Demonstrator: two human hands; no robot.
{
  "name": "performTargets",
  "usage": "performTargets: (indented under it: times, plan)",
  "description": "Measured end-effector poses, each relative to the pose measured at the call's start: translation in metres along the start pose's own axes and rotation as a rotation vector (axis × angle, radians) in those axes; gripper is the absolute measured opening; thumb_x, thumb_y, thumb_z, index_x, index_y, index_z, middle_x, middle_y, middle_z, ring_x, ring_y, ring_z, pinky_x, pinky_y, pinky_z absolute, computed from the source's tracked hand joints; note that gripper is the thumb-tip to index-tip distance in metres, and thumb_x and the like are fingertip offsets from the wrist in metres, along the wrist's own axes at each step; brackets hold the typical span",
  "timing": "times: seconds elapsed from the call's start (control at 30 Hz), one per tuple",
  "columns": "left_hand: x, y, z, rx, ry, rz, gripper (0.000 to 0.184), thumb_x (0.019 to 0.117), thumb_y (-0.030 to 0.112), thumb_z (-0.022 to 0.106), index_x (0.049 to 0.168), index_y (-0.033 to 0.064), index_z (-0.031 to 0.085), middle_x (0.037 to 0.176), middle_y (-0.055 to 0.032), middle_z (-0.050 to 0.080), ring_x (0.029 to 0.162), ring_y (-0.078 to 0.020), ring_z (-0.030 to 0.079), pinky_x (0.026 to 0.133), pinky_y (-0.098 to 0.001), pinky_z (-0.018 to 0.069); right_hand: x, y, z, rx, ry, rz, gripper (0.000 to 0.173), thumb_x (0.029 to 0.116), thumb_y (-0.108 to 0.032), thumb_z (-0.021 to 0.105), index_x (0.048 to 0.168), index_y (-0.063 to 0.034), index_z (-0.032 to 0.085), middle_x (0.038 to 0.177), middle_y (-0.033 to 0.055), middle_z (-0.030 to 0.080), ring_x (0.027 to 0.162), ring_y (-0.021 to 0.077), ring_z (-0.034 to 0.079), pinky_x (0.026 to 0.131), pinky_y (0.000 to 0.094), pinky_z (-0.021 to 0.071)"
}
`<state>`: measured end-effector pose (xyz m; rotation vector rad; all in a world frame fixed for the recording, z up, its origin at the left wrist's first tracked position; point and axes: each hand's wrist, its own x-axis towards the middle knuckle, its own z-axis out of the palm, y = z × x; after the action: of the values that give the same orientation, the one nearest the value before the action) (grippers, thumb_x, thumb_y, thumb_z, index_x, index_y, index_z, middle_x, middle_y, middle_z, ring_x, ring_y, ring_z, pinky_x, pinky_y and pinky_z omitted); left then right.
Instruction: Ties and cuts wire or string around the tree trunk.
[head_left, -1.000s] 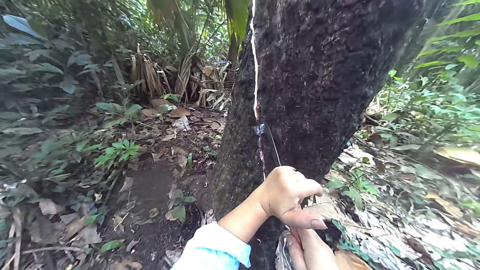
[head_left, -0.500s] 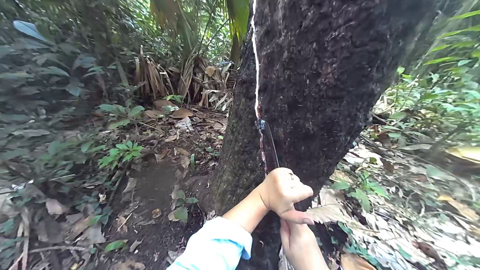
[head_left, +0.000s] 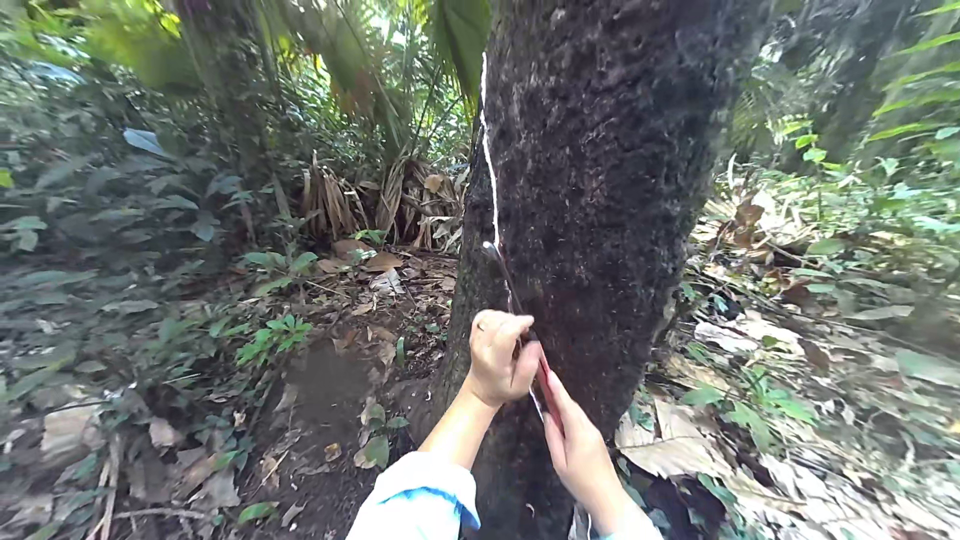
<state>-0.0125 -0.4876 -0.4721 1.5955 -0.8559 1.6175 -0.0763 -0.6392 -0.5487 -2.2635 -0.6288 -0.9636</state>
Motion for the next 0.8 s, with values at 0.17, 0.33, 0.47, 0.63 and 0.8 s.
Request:
performTargets:
  times: [0.17,0.33,0.47,0.63,0.8]
  plan:
    - [-0.042,0.011,0.029,-0.137,-0.358,0.196,0.066,0.1042,0.051,0.029,0.093,0.0040,0.074,0.072,-0.0078,0.070,0.073,-0.0213,0.067,0.091,-0.0372,0.0502,-0.034,0.010,0.014,-0.106,0.063,0.056,0.033,0.0895,-0.010,0.053,0.108,0.0121,0.068,0.091,0.0235,0.072,0.074,0.0339,0.074,0.064,0.0456,0.0608]
    - [-0.052,-0.003,0.044,-0.056,-0.321,0.278,0.071,0.1031,0.057,0.024,0.069,0.0082,0.063,0.050,-0.0037,0.052,0.049,-0.0197,0.051,0.072,-0.0355,0.0459,-0.029,0.002,0.031,-0.175,0.065,0.097,0.027,0.0910,-0.005,0.055,0.106,0.0133,0.068,0.097,0.0274,0.072,0.080,0.0389,0.075,0.066,0.0495,0.0615]
    - [-0.052,0.004,0.043,-0.087,-0.270,0.251,0.075,0.1029,0.061,0.022,0.068,0.0079,0.063,0.048,-0.0033,0.051,0.048,-0.0185,0.049,0.070,-0.0342,0.0444,-0.032,-0.010,0.023,-0.166,0.040,0.124,0.030,0.0926,-0.007,0.052,0.109,0.0128,0.068,0.097,0.0260,0.073,0.082,0.0373,0.075,0.070,0.0469,0.0619]
    - [-0.082,0.033,0.039,-0.084,-0.275,0.212,0.071,0.1003,0.064,0.029,0.064,0.0109,0.058,0.048,-0.0025,0.051,0.048,-0.0180,0.050,0.065,-0.0343,0.0449,-0.066,-0.022,0.006,-0.196,-0.123,0.283,0.029,0.0928,-0.004,0.057,0.112,0.0160,0.065,0.093,0.0306,0.072,0.077,0.0462,0.074,0.068,0.0579,0.0605]
    - [-0.068,0.009,0.045,-0.082,-0.239,0.247,0.071,0.1020,0.061,0.028,0.065,0.0093,0.060,0.049,-0.0032,0.050,0.049,-0.0190,0.050,0.071,-0.0351,0.0460,-0.046,0.001,0.029,-0.251,0.023,0.141,0.028,0.0916,-0.007,0.054,0.106,0.0135,0.067,0.092,0.0274,0.072,0.073,0.0408,0.074,0.062,0.0516,0.0608]
